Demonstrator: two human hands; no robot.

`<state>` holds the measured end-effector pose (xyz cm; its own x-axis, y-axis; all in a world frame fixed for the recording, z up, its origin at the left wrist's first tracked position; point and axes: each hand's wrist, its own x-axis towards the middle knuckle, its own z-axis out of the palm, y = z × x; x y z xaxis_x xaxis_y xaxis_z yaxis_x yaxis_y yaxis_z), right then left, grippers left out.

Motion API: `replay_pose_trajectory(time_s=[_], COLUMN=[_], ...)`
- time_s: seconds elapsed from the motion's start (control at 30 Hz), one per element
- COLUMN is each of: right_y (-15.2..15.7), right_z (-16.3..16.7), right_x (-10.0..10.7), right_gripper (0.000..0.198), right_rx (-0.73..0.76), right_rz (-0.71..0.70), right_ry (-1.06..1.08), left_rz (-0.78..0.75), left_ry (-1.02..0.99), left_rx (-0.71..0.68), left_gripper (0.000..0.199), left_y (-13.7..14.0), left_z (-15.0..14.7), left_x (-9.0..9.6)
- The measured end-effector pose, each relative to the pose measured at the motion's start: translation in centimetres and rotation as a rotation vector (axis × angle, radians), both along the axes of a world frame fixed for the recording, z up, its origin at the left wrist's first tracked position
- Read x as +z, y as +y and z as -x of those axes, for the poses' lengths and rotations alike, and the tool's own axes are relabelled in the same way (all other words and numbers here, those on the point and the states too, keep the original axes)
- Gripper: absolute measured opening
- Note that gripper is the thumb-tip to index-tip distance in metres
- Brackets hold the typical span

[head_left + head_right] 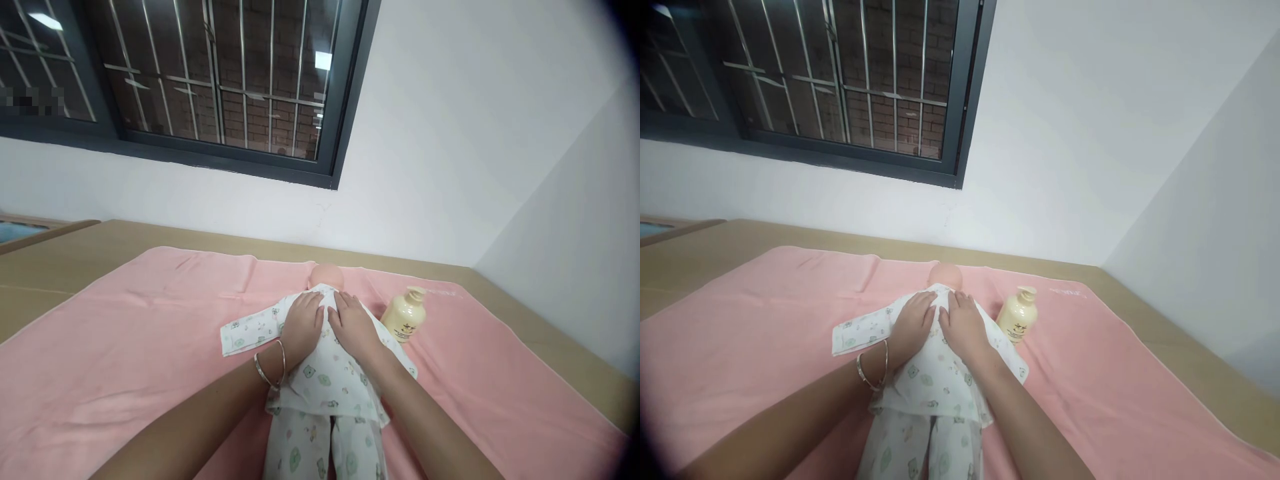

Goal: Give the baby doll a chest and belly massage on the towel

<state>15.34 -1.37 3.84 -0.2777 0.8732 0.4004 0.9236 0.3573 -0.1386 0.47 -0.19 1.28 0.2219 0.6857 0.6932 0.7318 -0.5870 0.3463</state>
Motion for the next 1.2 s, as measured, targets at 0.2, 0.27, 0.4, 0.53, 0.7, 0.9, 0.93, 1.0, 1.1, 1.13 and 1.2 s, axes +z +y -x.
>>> replay_pose_trajectory(time_s=[0.2, 0.27, 0.4, 0.53, 0.7, 0.9, 0.93, 1.0, 1.1, 1.13, 1.2], right_y=[-2.0, -2.3, -1.5, -0.3, 0.2, -1.3, -1.6, -1.9, -1.8, -1.6, -1.1], right_z=[1.4, 1.5, 0.9, 0.0, -0.4, 0.9, 1.1, 1.4, 1.3, 1.1, 0.7], right_x=[0.8, 1.0, 0.9, 0.3, -0.1, 0.2, 0.2, 0.1, 0.0, 0.0, 0.1], right_gripper=[0.039, 0.038, 0.044, 0.050, 0.046, 0.043, 0.043, 0.043, 0.043, 0.044, 0.046], right_rx=[-0.172, -0.209, -0.210, -0.093, 0.003, -0.116, -0.148, -0.195, -0.217, -0.207, -0.166], right_rz=[-0.041, -0.021, 0.018, 0.044, 0.016, -0.059, -0.064, -0.067, -0.061, -0.055, -0.031], right_ry=[-0.074, -0.057, 0.011, 0.034, 0.024, -0.060, -0.074, -0.086, -0.062, -0.048, -0.023], left_rz=[-0.127, -0.102, 0.014, 0.022, -0.024, -0.114, -0.122, -0.126, -0.100, -0.081, -0.042], left_ry=[0.112, 0.118, 0.130, 0.170, 0.145, 0.149, 0.153, 0.157, 0.146, 0.143, 0.133], left_rx=[0.009, 0.042, 0.133, 0.106, 0.010, -0.012, -0.016, -0.014, 0.025, 0.040, 0.061], left_gripper=[0.027, 0.025, 0.022, 0.035, 0.038, 0.029, 0.028, 0.027, 0.027, 0.027, 0.027], left_y=[-1.2, -1.5, -1.3, -0.4, 0.0, -0.8, -0.9, -1.1, -1.2, -1.1, -0.8], left_z=[-0.2, -0.2, 0.0, 0.1, -0.1, -0.3, -0.3, -0.3, -0.2, -0.2, -0.1], left_x=[0.7, 1.1, 1.3, 0.7, 0.3, 0.7, 0.7, 0.8, 1.0, 0.9, 0.8])
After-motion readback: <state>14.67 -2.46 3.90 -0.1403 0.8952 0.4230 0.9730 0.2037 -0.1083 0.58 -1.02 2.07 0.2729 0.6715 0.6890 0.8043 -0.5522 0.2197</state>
